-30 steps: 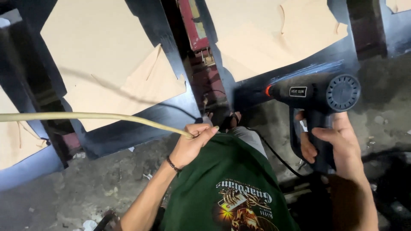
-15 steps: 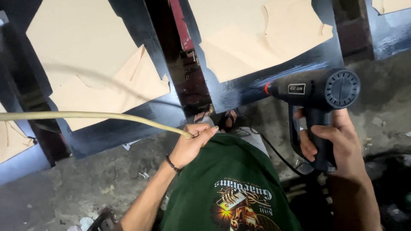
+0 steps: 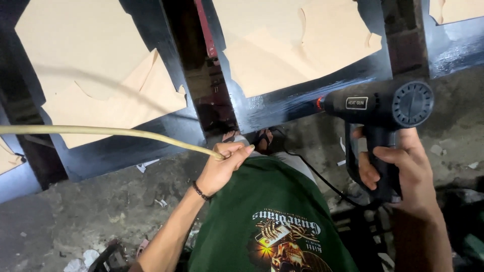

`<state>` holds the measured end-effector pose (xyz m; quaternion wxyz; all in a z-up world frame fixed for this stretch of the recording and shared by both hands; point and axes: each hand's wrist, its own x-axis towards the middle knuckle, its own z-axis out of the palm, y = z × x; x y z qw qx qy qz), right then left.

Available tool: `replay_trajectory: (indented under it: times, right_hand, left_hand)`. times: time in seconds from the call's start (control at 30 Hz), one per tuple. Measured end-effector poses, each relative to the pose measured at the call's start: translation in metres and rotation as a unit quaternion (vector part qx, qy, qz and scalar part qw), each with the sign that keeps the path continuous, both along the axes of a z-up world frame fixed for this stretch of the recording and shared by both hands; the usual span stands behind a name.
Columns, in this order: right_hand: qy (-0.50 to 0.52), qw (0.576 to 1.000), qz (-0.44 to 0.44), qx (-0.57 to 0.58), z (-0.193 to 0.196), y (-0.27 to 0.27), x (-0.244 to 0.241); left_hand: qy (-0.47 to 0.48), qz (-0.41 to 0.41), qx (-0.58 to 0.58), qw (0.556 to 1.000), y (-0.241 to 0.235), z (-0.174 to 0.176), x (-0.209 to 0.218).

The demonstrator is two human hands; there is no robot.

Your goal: Drying screen-printed fabric pieces using a handheld heat gun on a production line.

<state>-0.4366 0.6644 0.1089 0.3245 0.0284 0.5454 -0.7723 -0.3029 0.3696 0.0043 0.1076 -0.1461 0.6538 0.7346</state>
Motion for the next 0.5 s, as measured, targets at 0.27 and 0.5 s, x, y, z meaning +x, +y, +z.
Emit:
replay_trajectory:
  times: [0.27, 0.5]
  right_hand:
    - [0.012, 0.998, 0.008, 0.064, 0.012, 0.007, -0.01]
    - [-0.004, 0.998, -0.017, 0.062, 0.012, 0.021, -0.017]
  left_hand:
    - [-0.004, 0.006, 0.01, 1.0, 0.012, -0.005, -0.004]
    - [0.006, 0.02, -0.031, 0.999, 0.017, -0.009, -0.007]
